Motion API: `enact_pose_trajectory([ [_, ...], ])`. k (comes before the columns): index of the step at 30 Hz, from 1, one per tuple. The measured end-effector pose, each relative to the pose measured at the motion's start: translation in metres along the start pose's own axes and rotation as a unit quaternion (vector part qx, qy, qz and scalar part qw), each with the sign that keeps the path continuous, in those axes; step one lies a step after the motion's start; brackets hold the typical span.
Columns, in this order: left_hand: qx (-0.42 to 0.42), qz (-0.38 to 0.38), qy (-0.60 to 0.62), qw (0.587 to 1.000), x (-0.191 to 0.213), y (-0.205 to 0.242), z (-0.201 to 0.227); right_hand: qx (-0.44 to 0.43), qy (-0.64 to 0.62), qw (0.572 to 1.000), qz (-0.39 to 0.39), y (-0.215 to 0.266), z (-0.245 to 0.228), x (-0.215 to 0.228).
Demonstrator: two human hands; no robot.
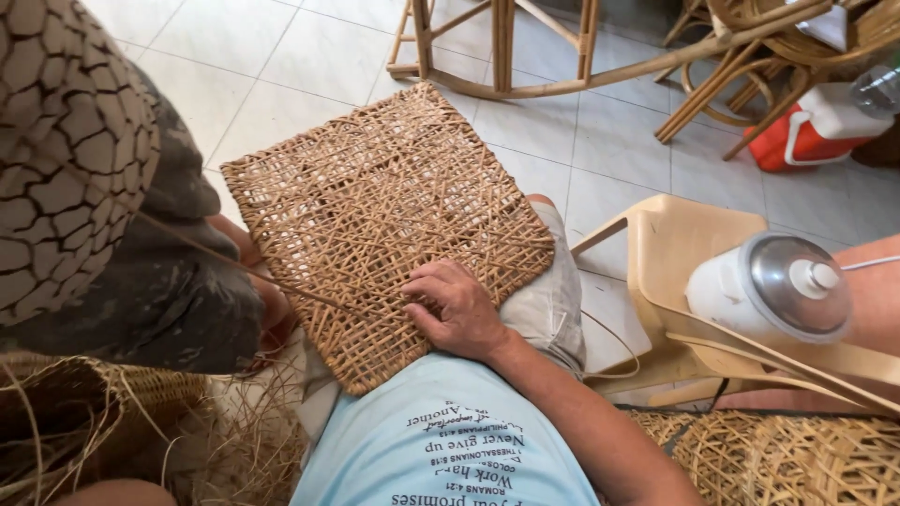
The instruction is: Weaving thin wicker strands into a mesh frame to create a flat wicker component.
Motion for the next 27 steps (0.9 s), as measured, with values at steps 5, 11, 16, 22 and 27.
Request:
enact_pose_trajectory([
  [5,0.012,-0.004,-0.006,1.0,-0.061,-0.023,-0.002,-0.031,-0.035,0.999,-0.021,-0.012,-0.019,0.018],
  [11,0.075,0.081,0.158,0.981,-0.082,-0.015,-0.071,-0.036,-0.076,0.996,-0.002,-0.014,-0.026,0.03],
  [16,0.181,0.063,0.034,0.981,-0.092,-0.029,-0.099,-0.041,-0.09,0.995,0.023,-0.016,-0.029,0.045],
  [22,0.255,-0.004,-0.131,0.958,-0.128,-0.039,-0.147,-0.075,-0.116,0.989,0.055,-0.005,-0.012,0.053],
  [27,0.203,0.058,-0.105,0.972,-0.139,-0.035,-0.162,-0.068,-0.125,0.985,0.099,0.0,-0.02,0.072],
])
Point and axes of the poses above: each hand's wrist, its own y-axis away from the middle knuckle, its own x-axis out of the back of the hand, z = x × y, the point moved 5 cm from there along -y, towards the middle knuckle, and after that the axes turned 8 degrees about x, right-handed, at the moved point
